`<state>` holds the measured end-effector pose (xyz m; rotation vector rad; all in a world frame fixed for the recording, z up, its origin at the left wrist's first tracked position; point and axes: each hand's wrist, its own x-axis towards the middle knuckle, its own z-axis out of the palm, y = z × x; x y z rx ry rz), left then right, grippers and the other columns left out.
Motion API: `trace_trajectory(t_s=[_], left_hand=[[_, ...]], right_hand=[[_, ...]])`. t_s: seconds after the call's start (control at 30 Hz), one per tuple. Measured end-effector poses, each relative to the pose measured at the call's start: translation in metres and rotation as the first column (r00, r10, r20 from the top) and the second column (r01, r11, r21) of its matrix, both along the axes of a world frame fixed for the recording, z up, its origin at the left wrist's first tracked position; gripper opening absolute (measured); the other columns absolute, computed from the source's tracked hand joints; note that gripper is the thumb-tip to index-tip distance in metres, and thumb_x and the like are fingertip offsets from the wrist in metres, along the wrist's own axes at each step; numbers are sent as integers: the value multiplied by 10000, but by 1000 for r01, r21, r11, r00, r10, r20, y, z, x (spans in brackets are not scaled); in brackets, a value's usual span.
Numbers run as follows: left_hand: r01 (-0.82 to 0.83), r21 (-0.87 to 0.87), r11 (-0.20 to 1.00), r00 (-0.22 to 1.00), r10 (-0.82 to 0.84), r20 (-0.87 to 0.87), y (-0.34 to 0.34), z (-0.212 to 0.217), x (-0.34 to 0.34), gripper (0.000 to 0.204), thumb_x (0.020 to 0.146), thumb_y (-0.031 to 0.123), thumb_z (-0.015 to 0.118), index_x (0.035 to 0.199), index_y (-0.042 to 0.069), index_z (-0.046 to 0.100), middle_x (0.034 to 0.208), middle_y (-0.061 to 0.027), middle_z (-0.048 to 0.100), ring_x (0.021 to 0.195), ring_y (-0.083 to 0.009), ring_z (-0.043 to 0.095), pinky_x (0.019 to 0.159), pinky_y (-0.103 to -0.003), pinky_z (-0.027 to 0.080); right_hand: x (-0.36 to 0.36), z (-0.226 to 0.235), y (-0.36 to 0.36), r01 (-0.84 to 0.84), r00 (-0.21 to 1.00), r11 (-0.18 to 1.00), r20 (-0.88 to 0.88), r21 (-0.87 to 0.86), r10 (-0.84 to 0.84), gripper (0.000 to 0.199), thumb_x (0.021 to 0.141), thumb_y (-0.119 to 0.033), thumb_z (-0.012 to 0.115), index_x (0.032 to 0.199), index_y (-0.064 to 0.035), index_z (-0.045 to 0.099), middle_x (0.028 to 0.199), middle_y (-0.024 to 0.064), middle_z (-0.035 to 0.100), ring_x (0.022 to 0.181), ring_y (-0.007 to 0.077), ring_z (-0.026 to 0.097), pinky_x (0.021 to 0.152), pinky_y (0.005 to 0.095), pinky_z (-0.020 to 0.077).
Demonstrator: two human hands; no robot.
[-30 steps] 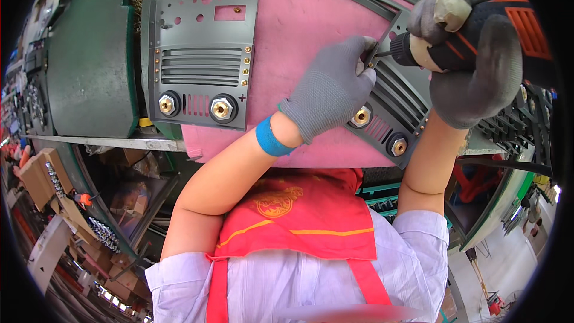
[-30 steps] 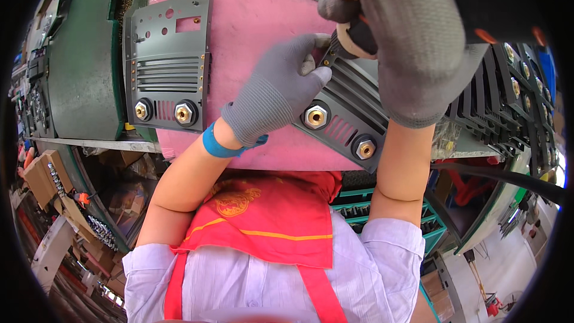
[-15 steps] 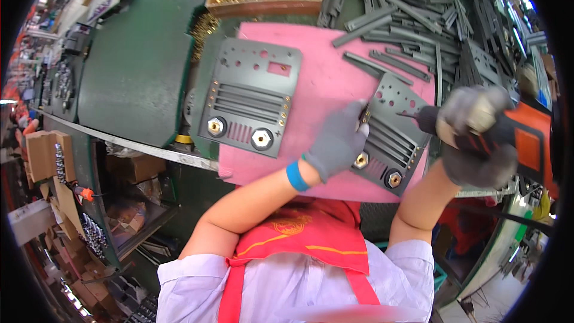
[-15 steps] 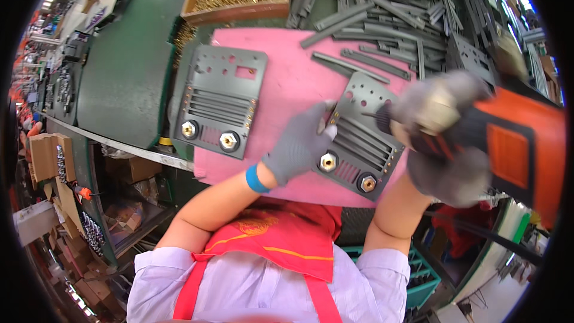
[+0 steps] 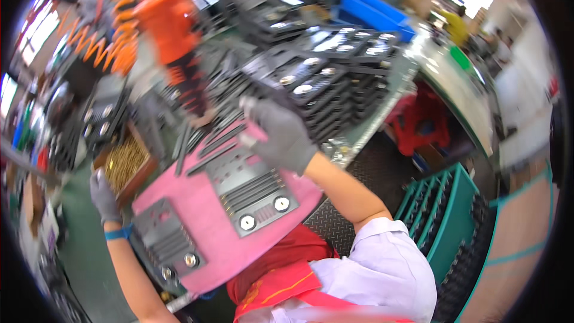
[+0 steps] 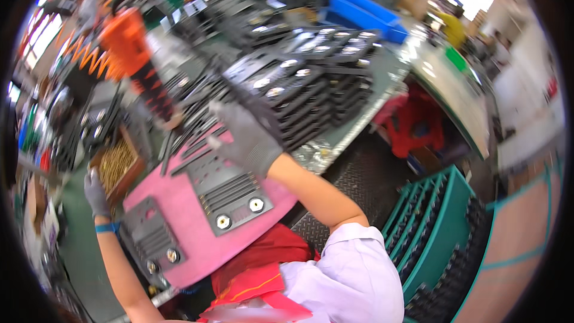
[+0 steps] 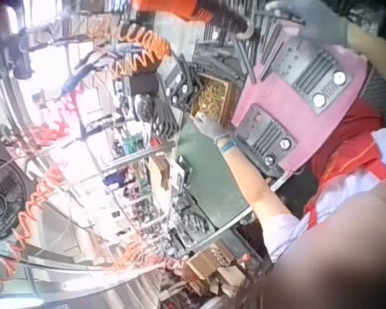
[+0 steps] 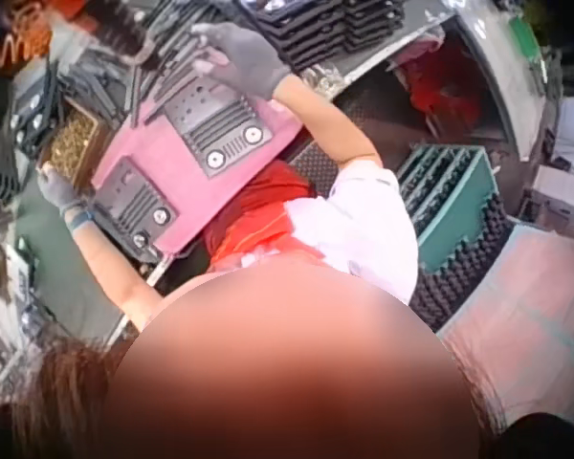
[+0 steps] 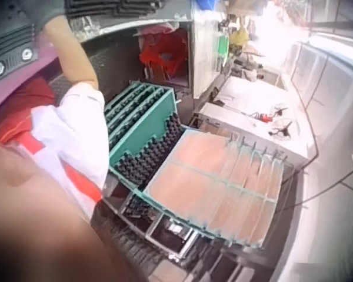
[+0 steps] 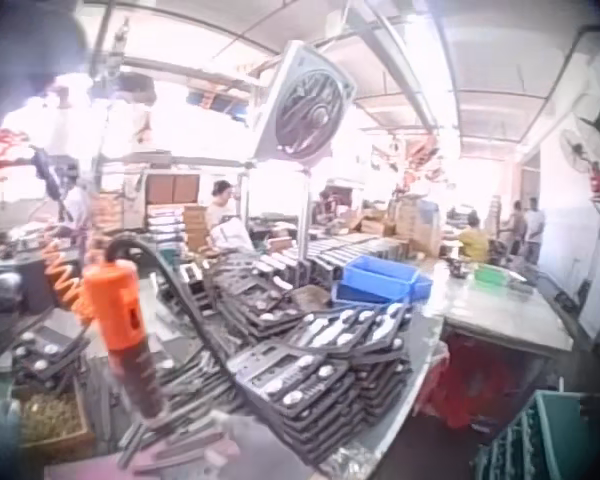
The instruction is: Use an electric screwdriver to attach components to metal plates on a workbench.
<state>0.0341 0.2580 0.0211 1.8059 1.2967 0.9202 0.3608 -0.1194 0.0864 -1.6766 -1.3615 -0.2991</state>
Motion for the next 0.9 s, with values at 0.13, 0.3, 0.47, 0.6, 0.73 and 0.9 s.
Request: trace_trajectory(t_s=[0.13,0.3,0.47,0.6,0.73,0.9], left_hand=[[231,400,887,920,-66,-386,-9,-4,19,407,1015,213,418,1349,-12,479,1358,-161,508,1288,-269,443,1082,-347,309],[384,387,838,922,-325,-210,-65,13,23,414,1023,183,391,1371,-33,450,1402,-164,481,1326,-258,413,1111,-344,281],[433,10,901,900,-433,44,-155,60,-12,470,1038,265,376,1395,-37,423,1412,-164,454,1301,-253,436,1099,-342,308],[396,-95,913,915,-384,128,-198,67,-54,519,1043,310,356,1400,-63,405,1430,-163,446,1332,-222,401,1113,-348,277],[257,-424,868,936,-113,334,-215,47,-82,566,1049,377,323,1425,-43,376,1368,-127,493,1253,-173,466,1054,-302,353],[317,-506,802,943,-211,256,-218,3,-128,579,1045,384,340,1442,-38,347,1368,-163,471,1203,-198,494,1018,-306,392]], right_hand=[[-26,-39,-53,37,912,700,-261,-713,-315,517,933,-328,522,1314,12,442,1066,267,615,969,386,616,861,458,475],[-46,-76,-65,-65,907,807,-373,-586,-197,477,957,-280,467,1360,-31,405,994,259,632,884,412,629,798,471,482],[-81,-60,-46,-178,902,761,-412,-623,-127,582,951,-239,445,1461,-17,275,752,233,613,697,407,607,678,502,472],[-132,-55,0,-361,863,787,-499,-500,80,645,947,-209,442,1490,4,167,661,213,589,553,389,569,571,499,460],[-183,-69,43,-408,836,814,-527,-414,151,662,943,-191,433,1483,46,133,660,222,592,546,396,568,574,507,459],[-214,-71,61,-482,816,712,-557,-510,153,710,946,-205,425,1476,85,53,669,211,611,550,389,577,571,506,460]])
